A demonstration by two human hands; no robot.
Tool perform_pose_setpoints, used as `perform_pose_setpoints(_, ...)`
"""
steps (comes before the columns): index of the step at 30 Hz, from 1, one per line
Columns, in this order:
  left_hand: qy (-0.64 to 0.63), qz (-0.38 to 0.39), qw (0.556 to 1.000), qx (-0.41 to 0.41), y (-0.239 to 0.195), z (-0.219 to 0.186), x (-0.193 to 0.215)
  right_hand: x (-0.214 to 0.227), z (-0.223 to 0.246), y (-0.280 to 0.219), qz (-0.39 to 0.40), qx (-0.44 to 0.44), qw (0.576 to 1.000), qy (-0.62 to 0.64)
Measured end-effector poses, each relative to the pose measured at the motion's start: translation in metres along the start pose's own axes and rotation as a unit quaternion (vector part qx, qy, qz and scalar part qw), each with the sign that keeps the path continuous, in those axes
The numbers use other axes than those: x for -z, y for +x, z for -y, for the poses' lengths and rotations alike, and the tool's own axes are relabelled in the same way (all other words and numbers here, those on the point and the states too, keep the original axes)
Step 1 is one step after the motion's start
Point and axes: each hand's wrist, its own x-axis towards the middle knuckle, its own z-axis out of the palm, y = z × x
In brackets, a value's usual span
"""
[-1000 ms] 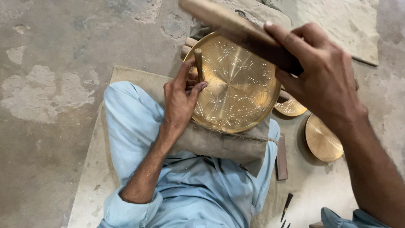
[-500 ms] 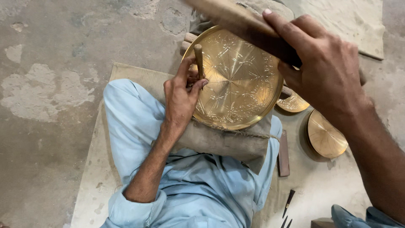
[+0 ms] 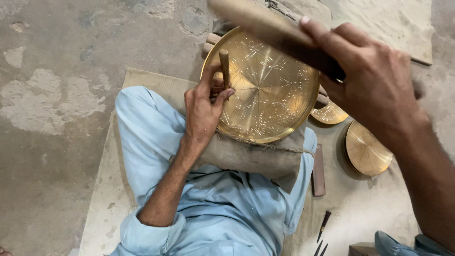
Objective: The person uses a hammer and chisel to engrave a floral pattern into a brass plate resting on a cushion. They repeatedly strike the chisel along the design lines to deepen the relief.
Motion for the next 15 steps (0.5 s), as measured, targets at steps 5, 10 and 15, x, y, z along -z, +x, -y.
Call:
perform_pose_setpoints(5,0.004,0.010,1.000,0.007,0.0005,-0.0028,0.0017,0.0025,0.0032,-0.0003,-0.043,0.006,0.999,-0.025)
perform_pose_setpoints(10,0.008,0.009,1.000,-0.010,0.0004,-0.0005,0.0000,0.0032,0.0053,-0.0032,-0.025,0.021,0.994,-0.104)
perform_pose_setpoints(15,0.001,0.015,1.000,-0.012,-0.0026,-0.0012,0.0004,-0.0025,0.0025,-0.0085,0.016,-0.015,0.999,-0.027)
